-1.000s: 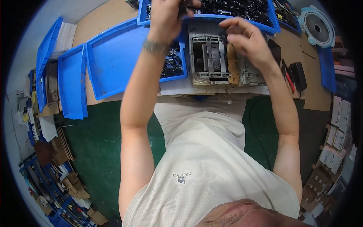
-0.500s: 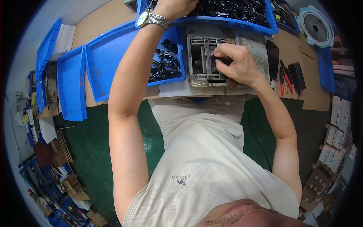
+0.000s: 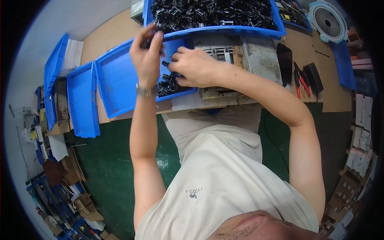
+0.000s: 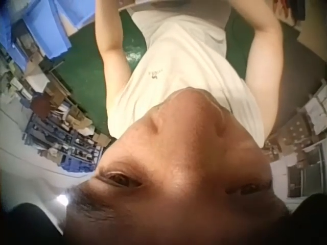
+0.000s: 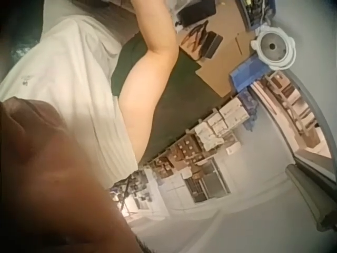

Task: Processing and assembling small black plastic components using a manual assembly machine at an industrial workstation.

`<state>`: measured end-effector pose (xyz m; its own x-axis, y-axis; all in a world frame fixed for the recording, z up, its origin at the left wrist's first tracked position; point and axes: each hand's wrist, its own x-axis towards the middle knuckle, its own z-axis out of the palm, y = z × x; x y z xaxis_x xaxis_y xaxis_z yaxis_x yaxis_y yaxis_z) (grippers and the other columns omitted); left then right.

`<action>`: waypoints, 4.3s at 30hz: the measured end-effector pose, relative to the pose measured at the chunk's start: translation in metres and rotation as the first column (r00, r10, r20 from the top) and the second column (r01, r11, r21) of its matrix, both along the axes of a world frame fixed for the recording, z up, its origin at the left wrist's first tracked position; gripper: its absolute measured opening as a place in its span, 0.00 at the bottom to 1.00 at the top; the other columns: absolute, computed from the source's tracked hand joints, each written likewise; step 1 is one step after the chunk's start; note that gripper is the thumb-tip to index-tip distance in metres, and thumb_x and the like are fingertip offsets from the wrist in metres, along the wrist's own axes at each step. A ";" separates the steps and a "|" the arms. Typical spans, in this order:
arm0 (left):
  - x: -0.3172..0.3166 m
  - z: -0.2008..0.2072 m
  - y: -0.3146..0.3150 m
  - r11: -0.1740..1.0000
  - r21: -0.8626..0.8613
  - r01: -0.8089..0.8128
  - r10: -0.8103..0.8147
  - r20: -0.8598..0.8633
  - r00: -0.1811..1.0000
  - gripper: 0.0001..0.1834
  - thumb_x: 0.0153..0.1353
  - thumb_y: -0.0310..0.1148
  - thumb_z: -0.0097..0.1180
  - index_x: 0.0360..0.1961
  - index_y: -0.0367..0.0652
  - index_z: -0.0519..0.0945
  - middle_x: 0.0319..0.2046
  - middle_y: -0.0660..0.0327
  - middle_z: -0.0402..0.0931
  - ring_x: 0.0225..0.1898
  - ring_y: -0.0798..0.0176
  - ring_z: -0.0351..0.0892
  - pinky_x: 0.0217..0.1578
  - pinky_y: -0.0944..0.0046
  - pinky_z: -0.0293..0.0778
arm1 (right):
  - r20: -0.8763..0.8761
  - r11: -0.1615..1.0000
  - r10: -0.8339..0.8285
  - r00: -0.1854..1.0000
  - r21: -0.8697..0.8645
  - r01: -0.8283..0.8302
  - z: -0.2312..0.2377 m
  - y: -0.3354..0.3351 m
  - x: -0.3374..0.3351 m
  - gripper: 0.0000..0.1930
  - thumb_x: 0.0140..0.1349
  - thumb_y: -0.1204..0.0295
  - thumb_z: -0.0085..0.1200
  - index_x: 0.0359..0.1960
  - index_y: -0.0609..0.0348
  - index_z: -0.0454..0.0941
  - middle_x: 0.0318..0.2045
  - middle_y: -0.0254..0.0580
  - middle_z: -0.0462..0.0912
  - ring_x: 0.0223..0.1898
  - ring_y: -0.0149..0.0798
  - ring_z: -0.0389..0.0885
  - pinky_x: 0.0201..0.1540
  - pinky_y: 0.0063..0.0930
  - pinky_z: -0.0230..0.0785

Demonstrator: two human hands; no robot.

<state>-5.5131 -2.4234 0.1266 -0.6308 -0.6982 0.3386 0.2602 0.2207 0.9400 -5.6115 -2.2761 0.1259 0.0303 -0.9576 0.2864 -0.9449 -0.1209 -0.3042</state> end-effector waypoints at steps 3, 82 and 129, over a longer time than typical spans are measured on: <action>0.048 -0.036 0.016 0.984 0.160 -0.080 0.060 0.123 0.991 0.12 0.67 0.25 0.63 0.51 0.36 0.83 0.37 0.64 0.78 0.30 0.72 0.79 0.28 0.72 0.77 | 0.016 0.954 -0.152 0.988 -0.260 0.151 0.028 0.018 -0.031 0.08 0.55 0.66 0.62 0.33 0.56 0.85 0.36 0.42 0.86 0.42 0.47 0.85 0.46 0.41 0.79; -0.015 -0.031 0.103 0.755 -0.573 0.318 -0.251 0.195 0.948 0.10 0.57 0.20 0.66 0.41 0.37 0.85 0.35 0.55 0.83 0.33 0.51 0.85 0.33 0.59 0.81 | 0.999 0.932 0.048 0.002 -0.046 0.360 0.057 0.074 -0.148 0.13 0.69 0.81 0.45 0.50 0.69 0.80 0.44 0.49 0.85 0.40 0.39 0.87 0.42 0.29 0.84; -0.011 -0.007 0.098 0.805 0.479 0.351 -0.376 -0.045 0.925 0.15 0.66 0.25 0.64 0.53 0.33 0.80 0.35 0.60 0.83 0.28 0.70 0.85 0.16 0.77 0.72 | 0.366 0.596 -0.586 0.723 -0.411 0.690 0.057 0.055 -0.166 0.10 0.67 0.68 0.56 0.38 0.64 0.81 0.24 0.51 0.85 0.26 0.47 0.85 0.30 0.40 0.76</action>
